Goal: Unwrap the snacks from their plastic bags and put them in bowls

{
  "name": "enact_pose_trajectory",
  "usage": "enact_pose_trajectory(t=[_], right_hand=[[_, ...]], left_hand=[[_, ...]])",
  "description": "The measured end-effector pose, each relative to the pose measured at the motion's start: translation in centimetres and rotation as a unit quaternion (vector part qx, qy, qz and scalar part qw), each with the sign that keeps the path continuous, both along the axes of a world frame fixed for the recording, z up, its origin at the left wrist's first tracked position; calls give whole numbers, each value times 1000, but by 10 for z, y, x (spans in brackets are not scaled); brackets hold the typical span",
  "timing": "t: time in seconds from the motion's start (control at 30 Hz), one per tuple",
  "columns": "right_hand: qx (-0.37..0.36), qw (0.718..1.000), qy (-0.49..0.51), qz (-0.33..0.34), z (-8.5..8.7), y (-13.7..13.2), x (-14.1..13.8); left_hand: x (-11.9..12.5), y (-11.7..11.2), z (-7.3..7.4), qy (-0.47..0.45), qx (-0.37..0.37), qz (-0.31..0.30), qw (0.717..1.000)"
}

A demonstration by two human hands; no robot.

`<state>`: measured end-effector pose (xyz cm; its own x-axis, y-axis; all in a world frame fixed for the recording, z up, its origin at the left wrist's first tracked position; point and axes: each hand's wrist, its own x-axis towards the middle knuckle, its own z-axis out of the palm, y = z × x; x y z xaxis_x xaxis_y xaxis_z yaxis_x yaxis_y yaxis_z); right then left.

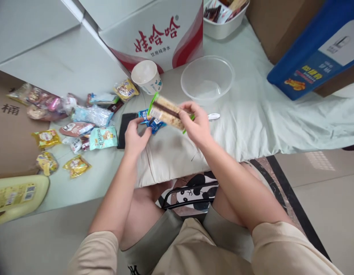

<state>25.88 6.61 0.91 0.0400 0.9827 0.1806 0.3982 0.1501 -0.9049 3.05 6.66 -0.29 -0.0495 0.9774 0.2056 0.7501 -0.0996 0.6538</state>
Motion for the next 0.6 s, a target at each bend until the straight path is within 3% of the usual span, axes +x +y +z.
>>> enact_pose_trajectory(t=[0.13, 0.27, 0.37, 0.47, 0.6], right_hand=[[55, 990, -94, -90, 12, 18, 14], [90, 981, -99, -140, 31, 34, 41], [115, 972, -102, -176, 41, 40, 67], [80, 969, -131, -192, 38, 43, 85], [27, 979, -140, -143, 28, 44, 87]], left_hand=[[26, 40, 8, 177, -96, -48, 978], [44, 59, 7, 246, -196, -29, 949], [42, 59, 8, 251, -164, -58, 952], [35, 58, 8, 249, -126, -89, 956], [33, 54, 7, 241, -101, -97, 960]])
